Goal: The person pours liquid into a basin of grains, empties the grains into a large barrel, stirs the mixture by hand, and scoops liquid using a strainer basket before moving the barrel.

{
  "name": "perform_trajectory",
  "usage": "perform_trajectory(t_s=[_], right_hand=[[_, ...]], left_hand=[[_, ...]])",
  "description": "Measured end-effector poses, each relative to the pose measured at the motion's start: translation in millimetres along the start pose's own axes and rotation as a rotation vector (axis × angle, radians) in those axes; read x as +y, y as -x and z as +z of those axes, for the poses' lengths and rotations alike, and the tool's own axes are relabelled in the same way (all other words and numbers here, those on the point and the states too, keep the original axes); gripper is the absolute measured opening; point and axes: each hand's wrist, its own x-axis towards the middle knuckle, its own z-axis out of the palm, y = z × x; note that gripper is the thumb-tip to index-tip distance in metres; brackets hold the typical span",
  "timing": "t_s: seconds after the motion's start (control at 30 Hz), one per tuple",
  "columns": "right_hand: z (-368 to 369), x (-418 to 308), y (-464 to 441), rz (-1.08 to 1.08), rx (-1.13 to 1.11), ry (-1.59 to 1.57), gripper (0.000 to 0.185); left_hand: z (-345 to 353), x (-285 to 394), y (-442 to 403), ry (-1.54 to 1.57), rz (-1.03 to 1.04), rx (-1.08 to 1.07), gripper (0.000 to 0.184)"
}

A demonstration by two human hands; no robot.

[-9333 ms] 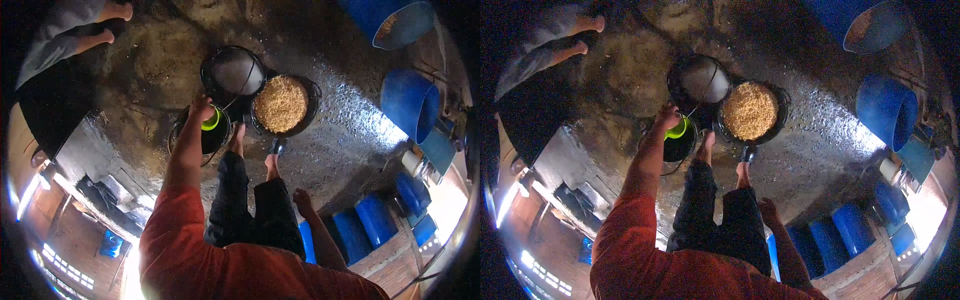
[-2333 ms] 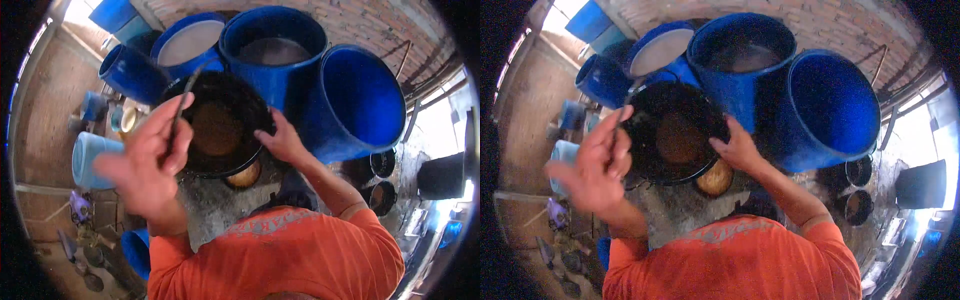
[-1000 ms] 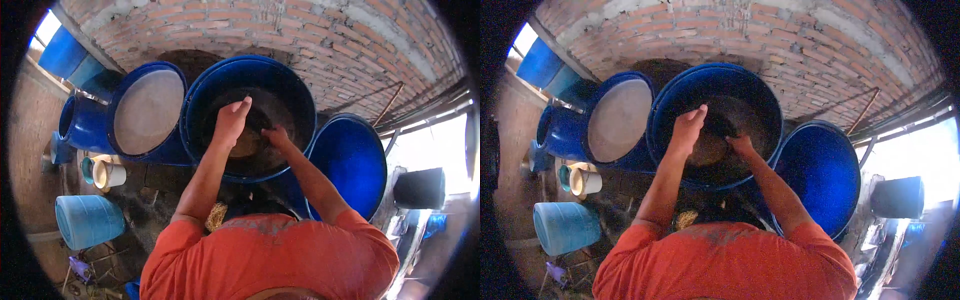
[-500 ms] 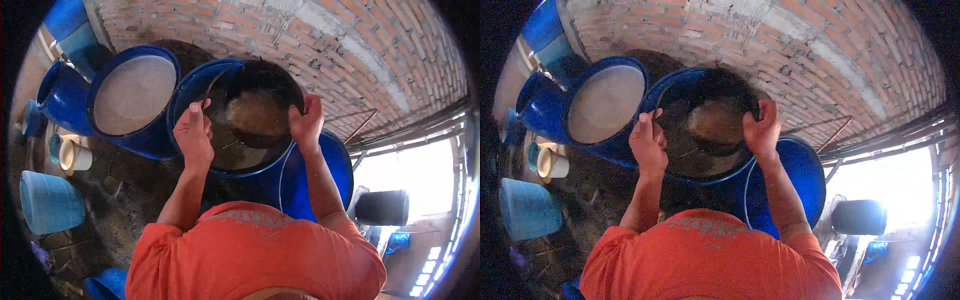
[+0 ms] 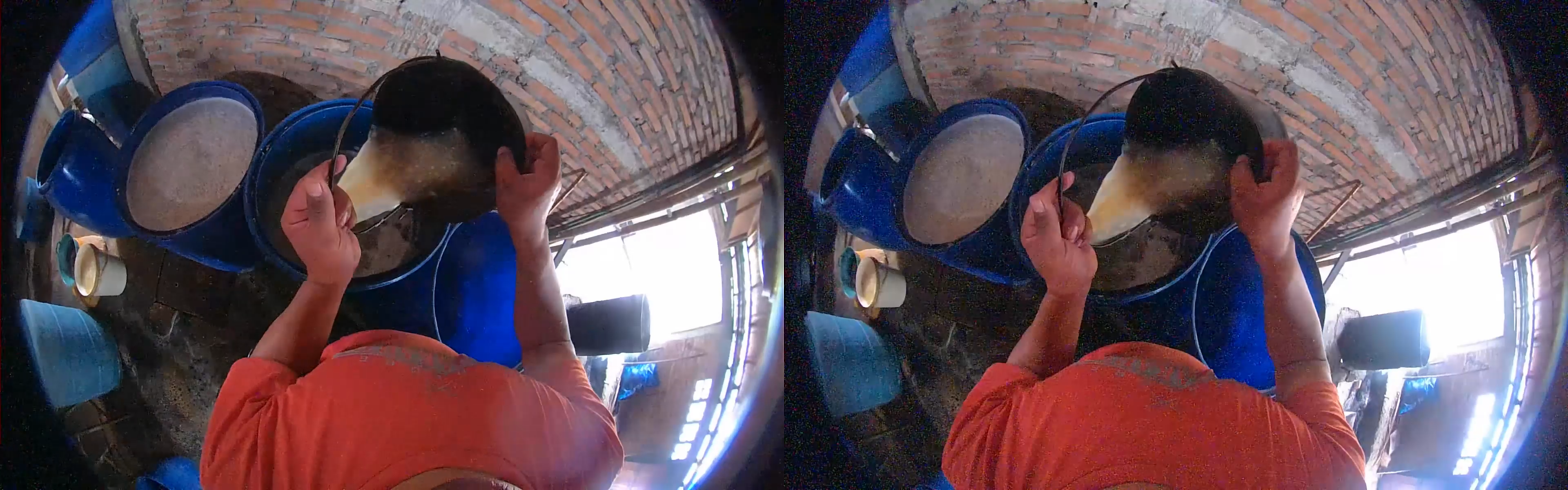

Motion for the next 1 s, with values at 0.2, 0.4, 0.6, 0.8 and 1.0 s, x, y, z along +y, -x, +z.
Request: perform_trajectory(t_s=[0.2, 0.4, 0.6, 0.8, 1.0], right_hand=[[-12, -3, -4, 0.008, 0.028, -0.030, 0.024], [-21, -14, -9, -0.072, 0.046, 0.015, 0.023], [-30, -42, -13, -0.016, 0.062, 0.008, 0.024], [-20, -38, -18, -0.067, 0.078, -0.113, 0.026], [49, 11, 32, 0.248, -0.087, -0.304, 0.025]], left_hand=[[2, 0, 8, 0.045, 0.099, -0.052, 0.051], [6, 7, 14, 0.057, 0.167, -0.119, 0.051], [7, 13, 15, 0.019, 0.234, -0.135, 0.052], [9, 22, 12, 0.026, 0.319, -0.181, 0.054], [26, 35, -7, -0.432, 0.235, -0.240, 0.056]])
